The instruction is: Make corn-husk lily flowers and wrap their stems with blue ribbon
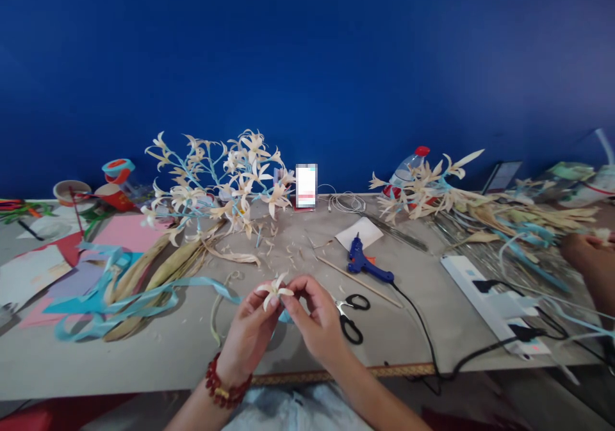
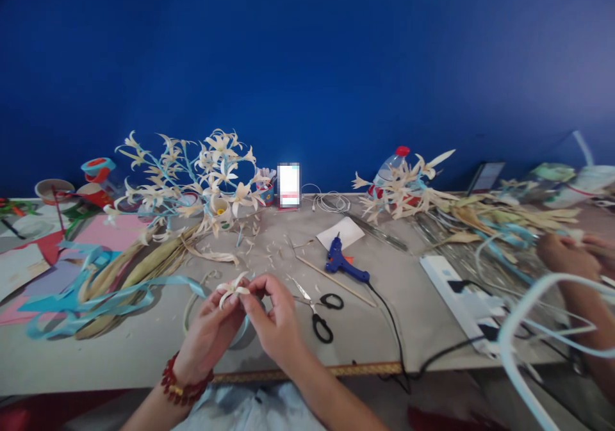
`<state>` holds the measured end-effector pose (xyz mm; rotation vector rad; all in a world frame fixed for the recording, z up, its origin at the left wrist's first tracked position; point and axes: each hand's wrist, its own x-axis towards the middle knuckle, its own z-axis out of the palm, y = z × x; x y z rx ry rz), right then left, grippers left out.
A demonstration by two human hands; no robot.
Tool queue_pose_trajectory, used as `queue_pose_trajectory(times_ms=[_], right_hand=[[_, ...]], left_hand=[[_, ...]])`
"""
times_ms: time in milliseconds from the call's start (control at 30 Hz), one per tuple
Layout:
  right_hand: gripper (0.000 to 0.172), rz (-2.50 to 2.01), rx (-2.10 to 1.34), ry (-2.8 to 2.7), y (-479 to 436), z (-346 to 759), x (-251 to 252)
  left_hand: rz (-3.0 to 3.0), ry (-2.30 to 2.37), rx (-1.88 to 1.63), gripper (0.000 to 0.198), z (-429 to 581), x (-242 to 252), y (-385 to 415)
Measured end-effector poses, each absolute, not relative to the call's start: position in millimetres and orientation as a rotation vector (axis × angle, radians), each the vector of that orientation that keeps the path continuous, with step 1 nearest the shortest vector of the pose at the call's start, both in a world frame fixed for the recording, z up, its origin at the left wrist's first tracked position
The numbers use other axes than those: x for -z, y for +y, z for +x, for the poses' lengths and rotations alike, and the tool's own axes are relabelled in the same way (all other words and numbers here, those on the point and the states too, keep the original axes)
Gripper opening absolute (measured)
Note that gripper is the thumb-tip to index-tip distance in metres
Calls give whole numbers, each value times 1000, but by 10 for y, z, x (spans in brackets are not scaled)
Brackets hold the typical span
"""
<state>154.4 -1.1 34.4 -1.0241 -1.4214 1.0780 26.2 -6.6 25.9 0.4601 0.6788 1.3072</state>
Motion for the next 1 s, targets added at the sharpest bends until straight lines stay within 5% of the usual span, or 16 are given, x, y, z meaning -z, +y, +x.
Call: queue_pose_trajectory(times_ms=[1000], right_hand=[[11,-925,-1161,-1232,36,1446,-251]], left_hand=[[413,693,-1404,18,298,-216,-18]])
